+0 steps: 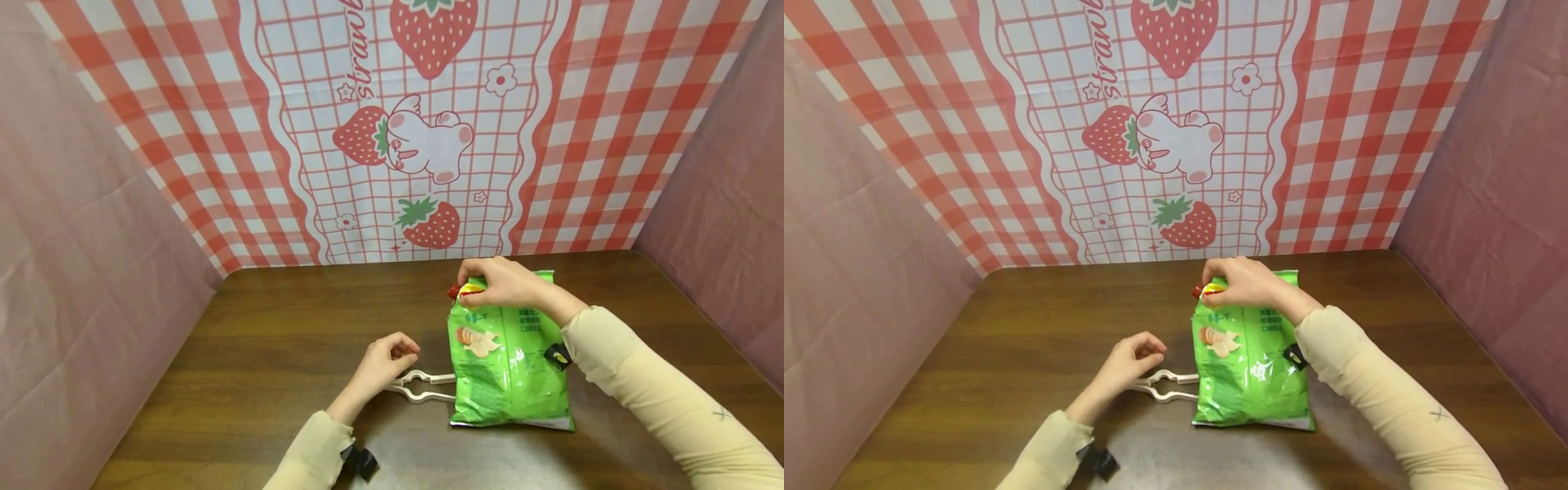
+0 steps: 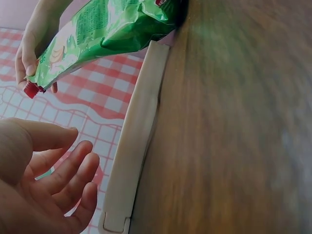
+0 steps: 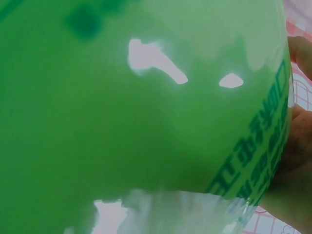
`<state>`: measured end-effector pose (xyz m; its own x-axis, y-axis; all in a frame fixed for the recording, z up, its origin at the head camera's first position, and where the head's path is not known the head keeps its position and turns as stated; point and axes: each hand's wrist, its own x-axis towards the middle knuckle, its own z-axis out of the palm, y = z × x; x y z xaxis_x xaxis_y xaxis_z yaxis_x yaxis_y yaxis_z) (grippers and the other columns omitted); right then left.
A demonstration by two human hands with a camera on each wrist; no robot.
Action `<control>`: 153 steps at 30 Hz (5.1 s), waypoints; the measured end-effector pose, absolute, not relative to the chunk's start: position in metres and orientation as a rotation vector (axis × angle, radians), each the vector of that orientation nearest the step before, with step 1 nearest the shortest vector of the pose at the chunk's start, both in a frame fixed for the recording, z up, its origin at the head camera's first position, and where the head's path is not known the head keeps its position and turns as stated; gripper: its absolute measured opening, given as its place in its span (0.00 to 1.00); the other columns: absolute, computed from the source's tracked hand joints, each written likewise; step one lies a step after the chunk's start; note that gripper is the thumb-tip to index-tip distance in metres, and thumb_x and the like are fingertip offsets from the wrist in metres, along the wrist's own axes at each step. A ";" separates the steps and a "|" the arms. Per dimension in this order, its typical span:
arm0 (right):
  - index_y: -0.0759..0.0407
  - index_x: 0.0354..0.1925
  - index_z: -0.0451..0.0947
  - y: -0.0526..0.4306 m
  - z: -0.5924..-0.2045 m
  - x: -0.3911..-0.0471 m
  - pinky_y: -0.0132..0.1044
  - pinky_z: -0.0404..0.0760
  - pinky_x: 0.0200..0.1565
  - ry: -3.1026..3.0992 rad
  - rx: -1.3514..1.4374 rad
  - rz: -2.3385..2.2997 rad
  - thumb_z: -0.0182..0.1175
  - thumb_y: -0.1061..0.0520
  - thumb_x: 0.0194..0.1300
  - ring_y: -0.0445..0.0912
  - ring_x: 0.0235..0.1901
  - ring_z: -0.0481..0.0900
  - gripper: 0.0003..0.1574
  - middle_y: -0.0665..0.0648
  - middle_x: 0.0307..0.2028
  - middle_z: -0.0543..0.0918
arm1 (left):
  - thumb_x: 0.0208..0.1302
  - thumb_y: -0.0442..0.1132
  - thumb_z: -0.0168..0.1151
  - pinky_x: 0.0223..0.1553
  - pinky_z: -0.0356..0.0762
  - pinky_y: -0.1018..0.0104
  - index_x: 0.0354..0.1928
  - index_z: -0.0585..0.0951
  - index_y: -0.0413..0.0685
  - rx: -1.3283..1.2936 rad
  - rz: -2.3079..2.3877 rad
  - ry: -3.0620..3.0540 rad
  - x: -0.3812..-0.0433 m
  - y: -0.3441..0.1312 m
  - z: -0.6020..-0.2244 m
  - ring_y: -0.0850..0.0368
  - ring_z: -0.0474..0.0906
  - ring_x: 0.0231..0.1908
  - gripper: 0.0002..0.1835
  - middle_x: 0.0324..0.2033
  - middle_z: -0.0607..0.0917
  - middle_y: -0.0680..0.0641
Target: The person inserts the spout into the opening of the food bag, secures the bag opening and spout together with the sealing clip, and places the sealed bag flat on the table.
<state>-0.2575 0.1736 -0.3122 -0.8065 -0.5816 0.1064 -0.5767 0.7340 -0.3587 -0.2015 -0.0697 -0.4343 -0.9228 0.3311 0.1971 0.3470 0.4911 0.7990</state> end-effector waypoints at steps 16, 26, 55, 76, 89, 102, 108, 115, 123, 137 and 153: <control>0.39 0.32 0.69 0.175 -0.314 -0.257 0.33 0.61 0.19 2.912 -0.958 -0.608 0.60 0.40 0.45 0.39 0.17 0.62 0.15 0.42 0.21 0.72 | 0.48 0.36 0.60 0.32 0.69 0.72 0.30 0.77 0.51 -0.754 -1.056 -2.761 -0.193 -0.082 -0.428 0.63 0.73 0.29 0.05 0.26 0.76 0.57; 0.39 0.32 0.69 0.177 -0.314 -0.258 0.33 0.61 0.20 2.901 -0.963 -0.630 0.60 0.40 0.45 0.39 0.16 0.62 0.15 0.42 0.21 0.72 | 0.46 0.37 0.62 0.32 0.67 0.73 0.26 0.77 0.55 -0.899 -0.873 -2.832 -0.190 -0.088 -0.429 0.65 0.70 0.28 0.05 0.25 0.73 0.57; 0.39 0.32 0.69 0.179 -0.315 -0.259 0.33 0.59 0.19 2.896 -0.934 -0.619 0.60 0.41 0.45 0.38 0.14 0.58 0.15 0.43 0.18 0.71 | 0.45 0.44 0.63 0.38 0.68 0.70 0.36 0.77 0.54 -0.955 -0.707 -2.924 -0.186 -0.092 -0.430 0.63 0.71 0.36 0.12 0.35 0.75 0.57; 0.40 0.32 0.69 0.181 -0.315 -0.256 0.33 0.61 0.21 2.881 -0.925 -0.643 0.60 0.41 0.45 0.39 0.14 0.58 0.15 0.44 0.19 0.71 | 0.47 0.38 0.61 0.37 0.67 0.72 0.25 0.78 0.60 -0.964 -0.751 -2.881 -0.187 -0.092 -0.434 0.65 0.69 0.36 0.05 0.33 0.73 0.58; 0.41 0.32 0.69 0.180 -0.315 -0.256 0.33 0.62 0.22 2.877 -0.938 -0.645 0.60 0.41 0.46 0.38 0.15 0.58 0.15 0.44 0.20 0.73 | 0.50 0.34 0.59 0.35 0.70 0.69 0.28 0.77 0.51 -0.867 -1.133 -2.775 -0.189 -0.091 -0.434 0.61 0.72 0.31 0.03 0.39 0.75 0.49; 0.41 0.32 0.69 0.179 -0.316 -0.257 0.33 0.62 0.21 2.879 -0.942 -0.640 0.61 0.41 0.45 0.38 0.16 0.61 0.15 0.43 0.21 0.73 | 0.55 0.36 0.56 0.32 0.67 0.68 0.33 0.72 0.53 -0.705 -1.237 -2.721 -0.190 -0.090 -0.429 0.61 0.69 0.30 0.05 0.28 0.74 0.54; 0.41 0.32 0.69 0.179 -0.317 -0.258 0.33 0.63 0.22 2.876 -0.944 -0.639 0.61 0.41 0.45 0.39 0.17 0.63 0.16 0.43 0.21 0.73 | 0.56 0.36 0.55 0.28 0.69 0.71 0.35 0.73 0.50 -0.630 -1.470 -2.647 -0.188 -0.086 -0.424 0.59 0.72 0.27 0.04 0.27 0.76 0.50; 0.40 0.32 0.69 0.175 -0.317 -0.259 0.33 0.63 0.21 2.878 -0.946 -0.629 0.61 0.41 0.45 0.39 0.17 0.63 0.15 0.43 0.21 0.73 | 0.55 0.29 0.53 0.30 0.72 0.69 0.38 0.72 0.39 -0.580 -1.756 -2.550 -0.172 -0.072 -0.394 0.44 0.76 0.34 0.08 0.37 0.76 0.40; 0.41 0.32 0.69 0.173 -0.318 -0.260 0.33 0.62 0.20 2.876 -0.964 -0.627 0.61 0.40 0.45 0.40 0.17 0.62 0.15 0.43 0.21 0.71 | 0.54 0.30 0.55 0.26 0.72 0.72 0.38 0.73 0.43 -0.625 -1.768 -2.496 -0.182 -0.057 -0.406 0.51 0.75 0.34 0.08 0.38 0.76 0.44; 0.43 0.32 0.70 0.172 -0.319 -0.261 0.34 0.63 0.21 2.890 -0.986 -0.613 0.61 0.41 0.45 0.40 0.19 0.64 0.16 0.44 0.23 0.72 | 0.55 0.28 0.53 0.25 0.74 0.64 0.38 0.72 0.40 -0.602 -1.817 -2.465 -0.175 -0.049 -0.396 0.48 0.77 0.34 0.08 0.34 0.79 0.40; 0.41 0.32 0.69 0.170 -0.320 -0.262 0.33 0.61 0.20 2.884 -0.982 -0.610 0.61 0.43 0.44 0.40 0.18 0.62 0.15 0.44 0.21 0.71 | 0.54 0.26 0.52 0.26 0.74 0.71 0.37 0.71 0.39 -0.680 -1.720 -2.456 -0.172 -0.034 -0.385 0.47 0.76 0.35 0.08 0.37 0.77 0.40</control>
